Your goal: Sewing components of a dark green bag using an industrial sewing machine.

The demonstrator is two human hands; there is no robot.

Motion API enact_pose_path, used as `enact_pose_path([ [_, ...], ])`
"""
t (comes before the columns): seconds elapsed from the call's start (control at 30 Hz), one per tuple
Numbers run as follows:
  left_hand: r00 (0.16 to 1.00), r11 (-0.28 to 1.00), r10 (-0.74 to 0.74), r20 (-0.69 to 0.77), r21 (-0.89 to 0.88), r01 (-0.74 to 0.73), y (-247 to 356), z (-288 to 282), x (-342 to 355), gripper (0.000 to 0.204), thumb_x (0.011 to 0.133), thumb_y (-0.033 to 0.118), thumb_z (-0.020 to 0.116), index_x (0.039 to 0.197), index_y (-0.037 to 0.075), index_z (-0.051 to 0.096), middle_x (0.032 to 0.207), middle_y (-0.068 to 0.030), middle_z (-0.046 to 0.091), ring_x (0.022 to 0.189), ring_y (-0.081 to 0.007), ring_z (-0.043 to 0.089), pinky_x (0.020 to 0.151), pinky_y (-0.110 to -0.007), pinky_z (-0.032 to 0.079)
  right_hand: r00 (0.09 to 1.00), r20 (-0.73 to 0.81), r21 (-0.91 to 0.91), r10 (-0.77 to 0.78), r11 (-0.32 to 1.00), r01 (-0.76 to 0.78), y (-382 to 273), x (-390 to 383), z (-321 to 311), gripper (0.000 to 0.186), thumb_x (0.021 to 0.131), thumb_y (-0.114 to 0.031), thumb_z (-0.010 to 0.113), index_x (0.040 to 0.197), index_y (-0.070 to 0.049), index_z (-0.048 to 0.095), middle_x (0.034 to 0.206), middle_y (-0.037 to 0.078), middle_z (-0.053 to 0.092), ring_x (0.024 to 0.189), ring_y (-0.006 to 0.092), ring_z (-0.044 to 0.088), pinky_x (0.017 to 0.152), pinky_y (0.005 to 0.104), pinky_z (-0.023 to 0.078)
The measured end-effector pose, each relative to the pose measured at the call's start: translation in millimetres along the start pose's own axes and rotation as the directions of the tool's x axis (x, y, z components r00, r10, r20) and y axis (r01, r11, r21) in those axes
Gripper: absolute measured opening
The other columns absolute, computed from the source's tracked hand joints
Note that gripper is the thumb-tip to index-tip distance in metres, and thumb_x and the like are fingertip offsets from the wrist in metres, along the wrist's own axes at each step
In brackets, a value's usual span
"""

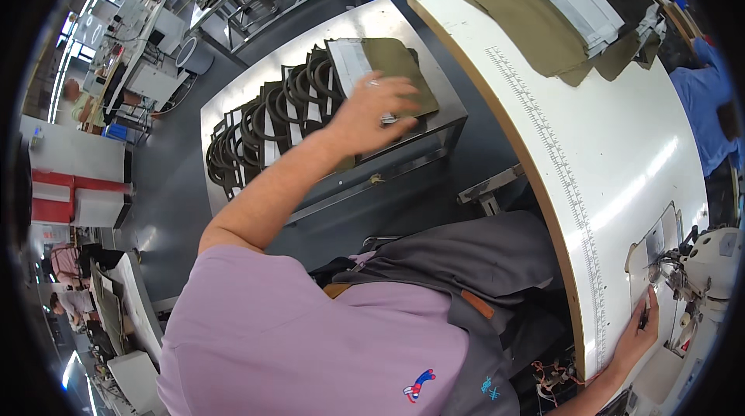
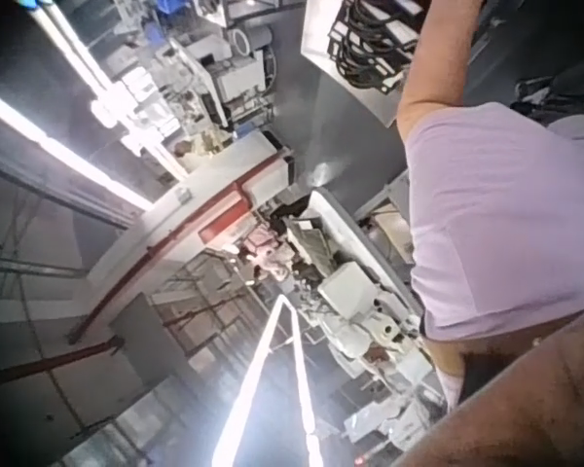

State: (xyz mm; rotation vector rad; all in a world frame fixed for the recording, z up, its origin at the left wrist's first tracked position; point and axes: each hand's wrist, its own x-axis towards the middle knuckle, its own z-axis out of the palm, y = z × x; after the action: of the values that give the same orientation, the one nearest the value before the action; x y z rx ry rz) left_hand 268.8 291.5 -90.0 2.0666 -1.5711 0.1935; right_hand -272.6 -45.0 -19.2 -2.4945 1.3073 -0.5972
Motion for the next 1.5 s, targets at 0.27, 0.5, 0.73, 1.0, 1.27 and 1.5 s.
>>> enact_pose_path([
  [0.27,0.906,0.889,0.36,-0.222,-0.214,-0.405,96.0,10.1,52.8,0.01,0.085,0.018,0.076,0.091,0.01,0.074,0.108,-0.001,0.072,0.109,-0.0175,0.068,0.106,-0.043,0.045,0.952,-0.022,-0.09,0.305,0.948,-0.305,-21.7,-8.0,-17.3,0.031,0.101,-0.012,0.063,0.13,-0.002,0.068,0.098,0.014,0.073,0.081,0.0153,0.061,0.076,0.0302,0.051],
  [0.5,0.901,0.9,0.325,-0.288,-0.198,-0.388,101.6,6.0,178.2,0.021,0.082,0.025,0.082,0.093,0.009,0.075,0.102,-0.0063,0.075,0.098,-0.0283,0.07,0.089,-0.042,0.052,0.976,-0.182,0.017,0.121,0.993,-0.119,-12.4,-24.3,-10.4,0.034,0.094,-0.011,0.071,0.128,-0.004,0.07,0.07,0.006,0.058,0.066,0.0123,0.047,0.063,0.0294,0.044],
  [0.73,0.945,0.996,0.072,-0.32,-0.017,-0.082,101.2,47.3,294.5,0.044,0.078,0.038,0.087,0.102,0.007,0.067,0.107,-0.0074,0.067,0.088,-0.028,0.068,0.079,-0.041,0.054,0.97,-0.175,-0.03,0.17,0.984,-0.178,-26.0,-23.0,-13.3,0.032,0.092,-0.01,0.072,0.124,-0.009,0.072,0.063,0.006,0.047,0.059,0.0127,0.043,0.058,0.0314,0.041],
  [1.0,0.975,0.951,0.078,-0.209,0.31,-0.009,115.0,83.6,342.2,0.041,0.08,0.048,0.08,0.082,0.01,0.063,0.093,-0.0049,0.062,0.089,-0.027,0.064,0.08,-0.043,0.039,0.98,-0.145,0.011,0.137,0.991,-0.137,-21.5,-19.1,-12.6,0.033,0.09,-0.006,0.073,0.123,-0.009,0.072,0.061,0.005,0.045,0.057,0.0131,0.041,0.056,0.0313,0.039],
  [1.27,0.978,0.978,-0.088,-0.188,-0.205,0.049,64.7,58.3,358.3,0.022,0.084,0.025,0.07,0.078,0.004,0.066,0.089,-0.0125,0.069,0.083,-0.028,0.068,0.071,-0.039,0.05,0.98,-0.135,0.009,0.144,0.99,-0.144,-22.9,-17.4,-13.9,0.049,0.078,0.002,0.073,0.124,-0.012,0.073,0.063,0.012,0.056,0.055,0.0238,0.054,0.06,0.0355,0.045],
  [1.5,0.918,0.203,-0.393,0.058,-0.968,0.148,33.6,9.1,361.8,0.014,0.093,0.01,0.063,0.105,0.006,0.069,0.099,-0.0034,0.069,0.091,-0.0162,0.064,0.08,-0.035,0.053,0.983,-0.155,0.047,0.102,0.994,-0.095,-18.9,-19.8,-11.0,0.04,0.085,0.001,0.072,0.124,-0.007,0.072,0.063,0.01,0.052,0.056,0.0155,0.045,0.058,0.03,0.041],
])
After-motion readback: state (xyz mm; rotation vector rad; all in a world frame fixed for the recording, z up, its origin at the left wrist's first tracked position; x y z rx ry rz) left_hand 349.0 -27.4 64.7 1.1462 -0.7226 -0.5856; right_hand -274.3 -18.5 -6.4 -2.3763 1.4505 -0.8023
